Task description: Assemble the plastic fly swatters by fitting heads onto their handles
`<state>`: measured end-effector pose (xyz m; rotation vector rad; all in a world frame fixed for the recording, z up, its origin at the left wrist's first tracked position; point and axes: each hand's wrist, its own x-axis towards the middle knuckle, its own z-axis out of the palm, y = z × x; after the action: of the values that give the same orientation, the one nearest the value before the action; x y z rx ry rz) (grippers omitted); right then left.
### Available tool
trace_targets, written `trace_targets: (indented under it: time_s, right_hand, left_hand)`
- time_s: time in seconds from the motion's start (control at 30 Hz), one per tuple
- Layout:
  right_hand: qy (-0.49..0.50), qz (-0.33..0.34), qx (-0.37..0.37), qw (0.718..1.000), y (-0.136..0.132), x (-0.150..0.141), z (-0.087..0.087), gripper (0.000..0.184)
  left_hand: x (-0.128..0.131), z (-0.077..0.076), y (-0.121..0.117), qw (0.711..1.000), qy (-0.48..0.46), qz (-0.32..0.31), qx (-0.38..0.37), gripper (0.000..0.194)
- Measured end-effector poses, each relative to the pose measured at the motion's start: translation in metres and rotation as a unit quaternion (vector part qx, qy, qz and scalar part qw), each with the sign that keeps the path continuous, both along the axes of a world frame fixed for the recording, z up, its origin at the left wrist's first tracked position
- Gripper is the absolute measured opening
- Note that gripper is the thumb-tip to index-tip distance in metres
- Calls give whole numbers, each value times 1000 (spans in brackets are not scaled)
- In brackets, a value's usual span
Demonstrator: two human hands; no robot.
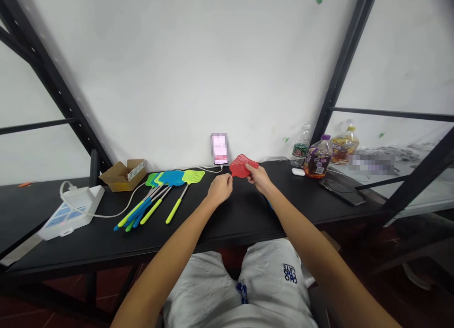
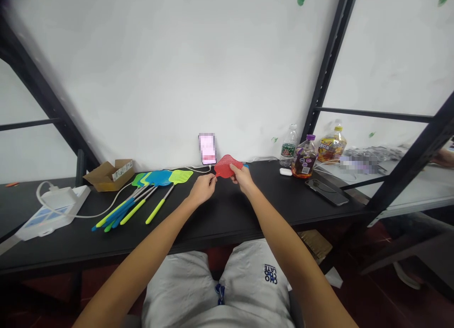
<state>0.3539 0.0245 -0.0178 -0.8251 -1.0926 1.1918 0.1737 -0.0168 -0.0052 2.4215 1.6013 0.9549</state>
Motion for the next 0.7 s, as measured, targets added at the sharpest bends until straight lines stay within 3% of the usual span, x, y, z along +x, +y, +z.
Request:
trace_targets:
  time_s: [0.33, 0.7]
  right_hand:
    - [-43, -4, -42, 998, 3, 5, -2, 30]
    - [55, 21, -29, 998, -3, 3, 6, 43]
  left_hand:
    - [-8, -7, 4, 1000, -6, -13, -12, 33]
    - [-10, 6, 8, 989, -117, -78, -36, 28]
